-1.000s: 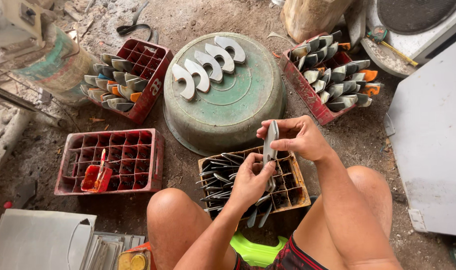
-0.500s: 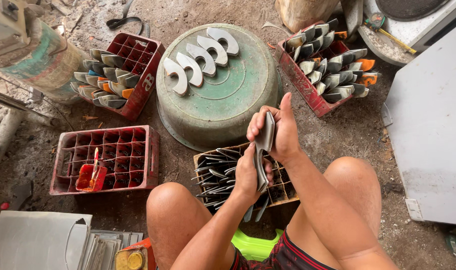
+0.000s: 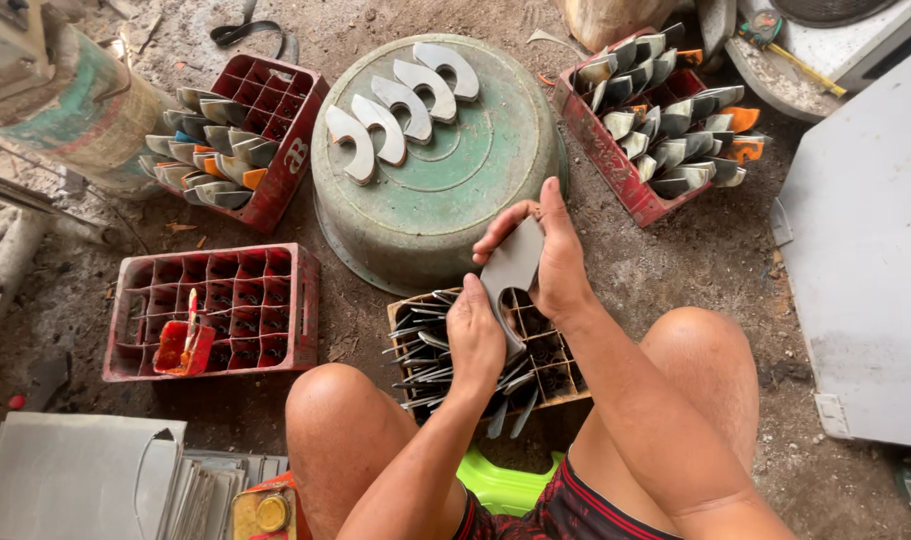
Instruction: The person sits on a small stool and repeatedly picks up pairs of curved metal blades from a crate. They inspect the blades by holding them together, then place them on an overturned green basin. The person continues this process, sorting through the crate and stacking the blades.
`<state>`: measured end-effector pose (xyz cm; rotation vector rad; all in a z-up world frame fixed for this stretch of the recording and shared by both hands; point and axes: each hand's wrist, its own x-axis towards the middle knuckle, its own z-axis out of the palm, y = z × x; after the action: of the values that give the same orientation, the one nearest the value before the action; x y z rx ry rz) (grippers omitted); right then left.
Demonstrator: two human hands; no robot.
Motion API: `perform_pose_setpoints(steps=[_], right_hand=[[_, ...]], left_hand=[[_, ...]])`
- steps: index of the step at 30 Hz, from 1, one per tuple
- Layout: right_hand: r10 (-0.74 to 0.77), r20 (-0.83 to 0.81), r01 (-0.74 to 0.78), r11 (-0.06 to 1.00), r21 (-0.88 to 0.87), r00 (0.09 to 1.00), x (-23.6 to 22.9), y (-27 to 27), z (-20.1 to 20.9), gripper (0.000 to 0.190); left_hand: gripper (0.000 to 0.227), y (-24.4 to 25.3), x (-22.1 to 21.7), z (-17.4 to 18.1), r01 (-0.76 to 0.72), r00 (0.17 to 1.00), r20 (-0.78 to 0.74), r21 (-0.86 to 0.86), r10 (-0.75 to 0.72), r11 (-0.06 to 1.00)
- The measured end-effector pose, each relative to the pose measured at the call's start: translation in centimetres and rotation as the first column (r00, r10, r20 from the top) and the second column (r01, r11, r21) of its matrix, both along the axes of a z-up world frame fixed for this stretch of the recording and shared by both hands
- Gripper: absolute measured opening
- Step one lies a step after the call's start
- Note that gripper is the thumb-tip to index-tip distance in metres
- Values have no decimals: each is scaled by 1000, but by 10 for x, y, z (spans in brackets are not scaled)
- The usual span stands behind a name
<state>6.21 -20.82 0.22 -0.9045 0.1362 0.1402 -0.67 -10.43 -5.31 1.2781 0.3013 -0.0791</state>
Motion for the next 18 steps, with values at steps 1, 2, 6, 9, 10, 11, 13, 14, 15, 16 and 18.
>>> perform_pose_setpoints(steps=[1, 2, 6, 9, 10, 11, 13, 14, 15, 16, 18], right_hand=[[-23, 48, 23, 1000, -6, 999, -2, 0, 2, 66], [-51, 105, 52, 999, -10, 993, 0, -1, 5, 66], [2, 76, -14, 987, 161, 997, 8, -11, 3, 77], [42, 104, -60, 982, 177, 994, 10, -12, -6, 77], [62, 109, -80, 982, 172, 992, 9, -11, -9, 77], [82, 114, -101, 981, 167, 990, 8, -10, -12, 76], [71, 96, -85, 986, 146, 993, 5, -8, -14, 74], [69, 94, -81, 988, 132, 993, 6, -8, -13, 73], [71, 92, -82, 990, 114, 993, 7, -8, -12, 73], [77, 88, -86, 992, 95, 993, 6, -9, -11, 72], [96, 98, -105, 991, 88, 991, 7, -9, -8, 72]], left_hand=[[54, 4, -2, 8, 7, 998, -56, -118, -14, 993], [50, 8, 0, 17, 15, 994, -100, -233, -39, 972], [68, 11, -1, 33, 141, 949, -130, -638, -287, 757], [71, 9, -3, 22, 273, 939, 1, -613, -345, 742], [68, 8, -3, 16, 256, 944, -24, -579, -330, 774], [66, 7, -4, 10, 239, 948, -48, -543, -313, 805], [64, 7, -8, 1, 196, 961, -63, -531, -269, 824], [63, 6, -7, -1, 175, 968, -64, -526, -243, 832], [62, 5, -7, -2, 166, 968, -74, -529, -241, 832], [61, 4, -7, -2, 154, 968, -86, -534, -235, 831], [61, 3, -7, 1, 127, 967, -117, -547, -226, 828]])
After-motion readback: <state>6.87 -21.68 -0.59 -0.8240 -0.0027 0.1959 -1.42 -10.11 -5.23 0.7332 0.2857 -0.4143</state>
